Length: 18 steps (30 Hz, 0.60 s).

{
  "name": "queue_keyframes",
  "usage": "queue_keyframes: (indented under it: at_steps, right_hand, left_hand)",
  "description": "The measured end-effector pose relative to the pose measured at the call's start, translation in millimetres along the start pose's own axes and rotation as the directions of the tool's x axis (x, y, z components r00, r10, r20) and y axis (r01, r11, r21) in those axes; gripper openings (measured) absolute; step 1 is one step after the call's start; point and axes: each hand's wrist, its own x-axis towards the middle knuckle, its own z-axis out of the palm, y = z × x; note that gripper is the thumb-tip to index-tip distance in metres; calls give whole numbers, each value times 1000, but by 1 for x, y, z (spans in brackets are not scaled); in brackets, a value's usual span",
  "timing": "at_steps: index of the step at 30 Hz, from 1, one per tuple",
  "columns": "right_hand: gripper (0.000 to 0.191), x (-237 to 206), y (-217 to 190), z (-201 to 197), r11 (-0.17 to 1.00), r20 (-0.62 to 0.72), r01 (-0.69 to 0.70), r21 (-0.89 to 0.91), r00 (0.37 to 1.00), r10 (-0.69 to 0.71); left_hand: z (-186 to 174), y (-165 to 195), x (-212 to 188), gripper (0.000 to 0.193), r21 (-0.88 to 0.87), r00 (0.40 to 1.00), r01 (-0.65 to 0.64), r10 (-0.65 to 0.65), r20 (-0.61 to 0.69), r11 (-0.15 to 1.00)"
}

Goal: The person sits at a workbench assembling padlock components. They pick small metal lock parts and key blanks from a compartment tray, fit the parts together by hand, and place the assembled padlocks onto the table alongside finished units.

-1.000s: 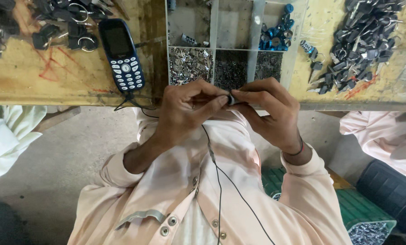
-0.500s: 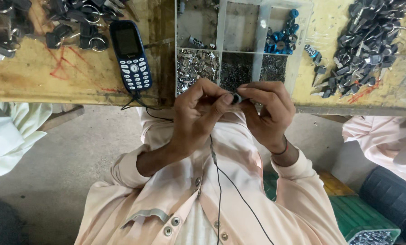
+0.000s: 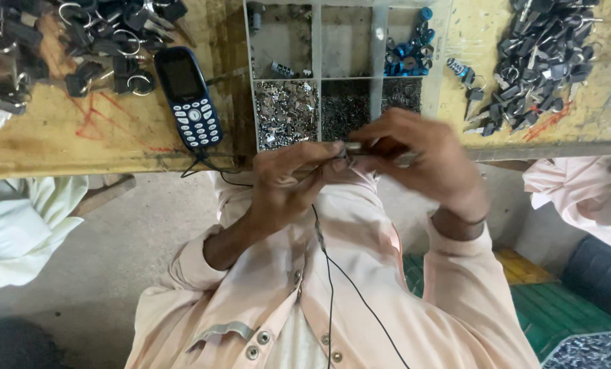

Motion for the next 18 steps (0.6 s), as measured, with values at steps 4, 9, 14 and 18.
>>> queue_keyframes:
  at_steps: [4, 9, 14, 18]
  right_hand:
    - [7, 47, 38, -30, 797, -416, 2, -604, 852, -317]
    - [8, 58, 128, -33, 844, -397, 86, -530, 854, -336]
    - [13, 25, 135, -39, 787, -346, 142, 600, 933, 96]
    - [7, -8, 95, -7, 703, -307, 103, 704, 936, 171]
  left_hand:
    - [-3, -12, -1, 12, -43, 998, -55, 56, 23, 998]
    - [-3, -15, 6, 10, 49, 993, -95, 91, 78, 994]
    - [-7, -14, 14, 14, 68, 989, -104, 96, 114, 992]
    - [-6, -13, 21, 14, 217, 971, -198, 162, 174, 956]
